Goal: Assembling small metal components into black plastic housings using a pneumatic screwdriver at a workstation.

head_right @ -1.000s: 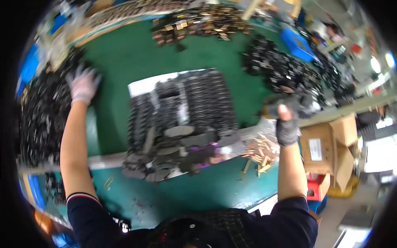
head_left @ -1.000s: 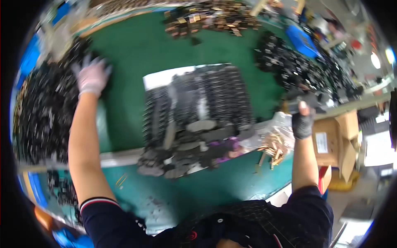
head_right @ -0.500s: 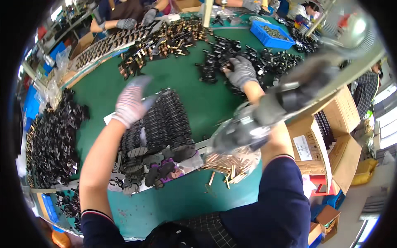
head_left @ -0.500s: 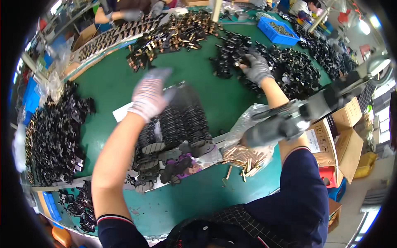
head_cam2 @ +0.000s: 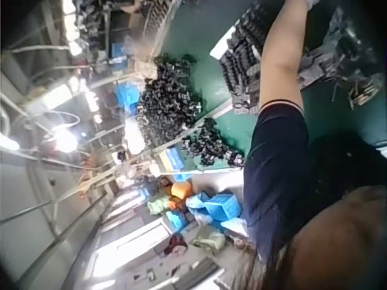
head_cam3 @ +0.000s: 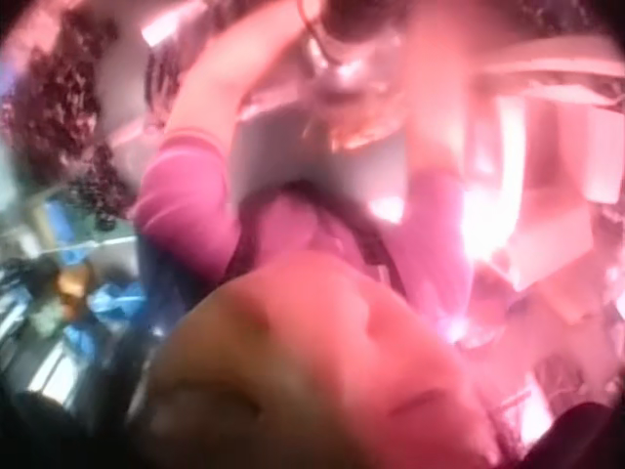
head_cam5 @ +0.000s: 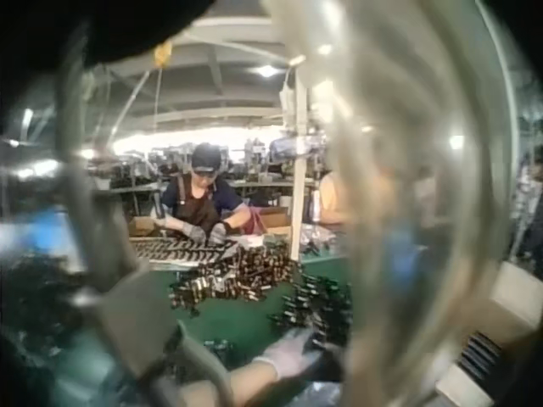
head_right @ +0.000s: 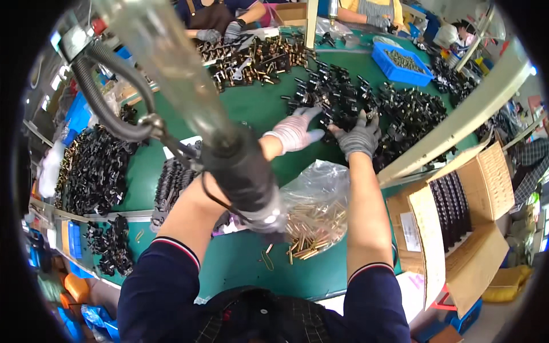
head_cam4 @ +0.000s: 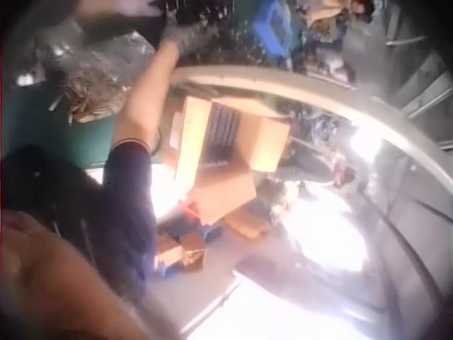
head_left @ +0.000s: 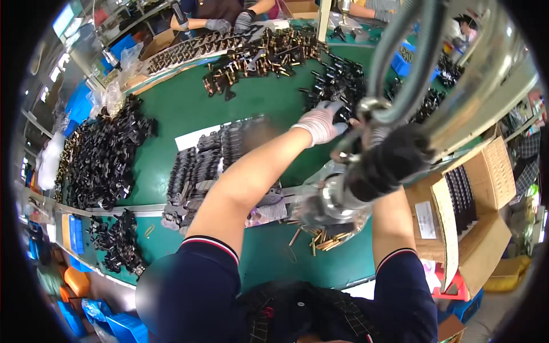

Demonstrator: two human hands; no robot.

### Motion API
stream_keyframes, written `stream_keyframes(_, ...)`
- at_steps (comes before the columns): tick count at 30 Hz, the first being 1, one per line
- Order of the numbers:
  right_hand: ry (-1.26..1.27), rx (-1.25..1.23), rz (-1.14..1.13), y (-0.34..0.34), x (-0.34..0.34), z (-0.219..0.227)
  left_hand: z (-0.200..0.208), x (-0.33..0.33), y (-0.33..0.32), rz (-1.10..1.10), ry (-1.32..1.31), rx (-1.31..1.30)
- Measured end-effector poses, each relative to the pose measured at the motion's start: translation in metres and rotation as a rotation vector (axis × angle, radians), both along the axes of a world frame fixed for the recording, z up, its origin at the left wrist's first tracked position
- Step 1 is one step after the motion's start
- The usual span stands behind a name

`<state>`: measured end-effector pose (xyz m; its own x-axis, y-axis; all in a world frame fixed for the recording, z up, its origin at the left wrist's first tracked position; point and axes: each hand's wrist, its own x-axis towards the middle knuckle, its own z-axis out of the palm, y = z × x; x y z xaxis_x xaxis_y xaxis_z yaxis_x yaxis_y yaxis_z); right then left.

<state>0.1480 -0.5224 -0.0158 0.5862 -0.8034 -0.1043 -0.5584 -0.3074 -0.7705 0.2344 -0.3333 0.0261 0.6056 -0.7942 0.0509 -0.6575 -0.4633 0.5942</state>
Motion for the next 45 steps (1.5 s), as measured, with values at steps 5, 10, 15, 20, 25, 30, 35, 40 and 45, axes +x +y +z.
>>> stream_keyframes(5, -0.103, 0.237, -0.355, -0.026, 0.015, -0.057, -0.015, 0.001, -0.026, -0.092, -0.218, 0.063)
stream_keyframes(10, 0.109, -0.119, 0.68, -0.025, 0.02, -0.13, -0.002, 0.002, 0.006, -0.16, -0.12, 0.36)
stream_keyframes(15, 0.145, -0.365, 0.906, 0.015, -0.003, -0.086, -0.082, 0.023, 0.024, -0.161, 0.306, -0.177)
stream_keyframes(20, 0.358, -0.397, 0.707, 0.081, -0.019, 0.014, -0.04, -0.011, 0.046, -0.04, -0.222, 0.23)
stream_keyframes(25, 0.28, -0.269, 0.731, 0.088, -0.009, 0.031, -0.046, -0.016, 0.062, 0.126, -0.254, 0.051)
stream_keyframes(30, 0.119, -0.266, 0.855, 0.117, -0.029, 0.052, -0.036, -0.034, 0.107, 0.102, -0.368, -0.12)
stream_keyframes(35, -0.087, -0.119, 0.808, 0.153, -0.074, 0.034, -0.096, -0.05, 0.16, 0.051, 0.316, -0.465)
stream_keyframes(40, 0.01, -0.134, 0.975, 0.235, -0.172, 0.059, -0.089, -0.154, 0.236, 0.042, 0.564, -0.536)
stream_keyframes(45, 0.299, -0.292, 1.018, 0.337, -0.207, 0.041, -0.067, -0.257, 0.313, 0.38, 0.94, -0.862)
